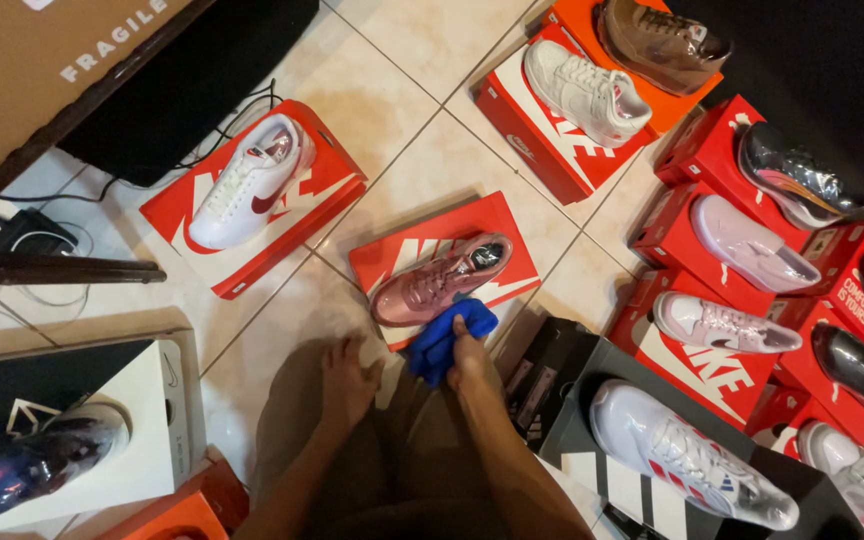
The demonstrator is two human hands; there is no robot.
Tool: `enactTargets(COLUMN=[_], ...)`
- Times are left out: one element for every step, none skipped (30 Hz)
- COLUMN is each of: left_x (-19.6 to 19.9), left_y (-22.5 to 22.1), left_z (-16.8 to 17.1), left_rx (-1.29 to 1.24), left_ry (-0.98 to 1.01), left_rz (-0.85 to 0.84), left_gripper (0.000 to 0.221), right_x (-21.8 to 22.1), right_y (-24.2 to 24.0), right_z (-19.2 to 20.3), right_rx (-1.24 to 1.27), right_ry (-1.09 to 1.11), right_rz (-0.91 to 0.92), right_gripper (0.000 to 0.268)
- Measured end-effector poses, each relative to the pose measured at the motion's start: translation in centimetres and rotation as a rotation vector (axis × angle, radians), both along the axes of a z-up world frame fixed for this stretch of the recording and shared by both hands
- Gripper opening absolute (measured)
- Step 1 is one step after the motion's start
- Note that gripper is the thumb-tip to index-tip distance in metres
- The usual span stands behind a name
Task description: Cleaning and wiping down athletic shoes and their packaging boxes with a cloth
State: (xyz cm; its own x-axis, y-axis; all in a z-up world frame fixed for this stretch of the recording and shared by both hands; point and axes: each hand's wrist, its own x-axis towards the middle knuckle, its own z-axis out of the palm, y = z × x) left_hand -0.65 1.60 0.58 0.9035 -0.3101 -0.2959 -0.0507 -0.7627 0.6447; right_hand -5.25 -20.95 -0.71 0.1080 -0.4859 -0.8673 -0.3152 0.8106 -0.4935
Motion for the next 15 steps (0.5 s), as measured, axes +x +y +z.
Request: enactTargets(left_x=[-0.6, -1.4, -1.2, -1.0, -0.8, -0.7, -0.5, -0.3, 0.0, 0.1, 0.4, 0.4, 0.4, 0.7, 1.0], left_y=[1.6, 3.3, 4.6, 5.7, 6.9, 7.5, 8.0, 8.5, 8.1, 7.7, 7.2, 7.0, 6.8, 6.6, 6.5], left_z=[0.6, 1.2, 2.8, 4.3, 5.9, 6.0, 6.0, 6.1, 7.1, 8.1, 9.0, 8.9, 8.9, 8.7, 8.6], left_rx=[0.060, 0.121, 0.124, 0.152, 0.179, 0.182, 0.171, 0.158, 0.161, 0.188, 0.215, 0.215, 0.227, 0.238, 0.236], left_ry=[-0.174, -0.346, -0.343, -0.313, -0.282, -0.281, -0.232, -0.185, -0.185, -0.178, -0.172, -0.172, -0.157, -0.145, -0.148], left_rz=[-0.073, -0.147, -0.148, -0.126, -0.104, -0.103, -0.067, -0.032, -0.031, -0.021, -0.011, -0.011, 0.010, 0.029, 0.028], left_gripper=[0.061, 0.052, 0.052, 0.054, 0.059, 0.059, 0.057, 0.055, 0.055, 0.050, 0.045, 0.045, 0.044, 0.043, 0.043], right_x=[0.8, 1.4, 2.1, 2.9, 3.7, 4.2, 4.7, 5.3, 6.3, 7.3, 8.2, 9.0, 9.8, 10.9, 12.0], right_y=[0.3, 0.6, 0.6, 0.5, 0.4, -0.2, -0.8, -1.4, -2.0, -2.8, -3.5, -4.5, -5.5, -6.6, -7.8], right_z=[0.5, 1.0, 0.3, -0.5, -1.3, -3.3, -5.3, -7.3, -6.3, -5.3, -4.2, -4.0, -3.7, -3.5, -3.1], right_rx=[-0.077, -0.154, -0.151, -0.244, -0.336, -0.332, -0.493, -0.654, -0.652, -0.624, -0.595, -0.596, -0.615, -0.636, -0.638], right_ry=[-0.138, -0.273, -0.270, -0.237, -0.204, -0.203, -0.144, -0.085, -0.085, -0.057, -0.028, -0.028, -0.031, -0.037, -0.039], right_rz=[0.043, 0.086, 0.085, 0.075, 0.065, 0.067, 0.112, 0.158, 0.159, 0.212, 0.266, 0.267, 0.337, 0.405, 0.403], right_gripper=[0.052, 0.024, 0.024, 0.031, 0.041, 0.041, 0.060, 0.079, 0.079, 0.089, 0.099, 0.099, 0.099, 0.099, 0.099])
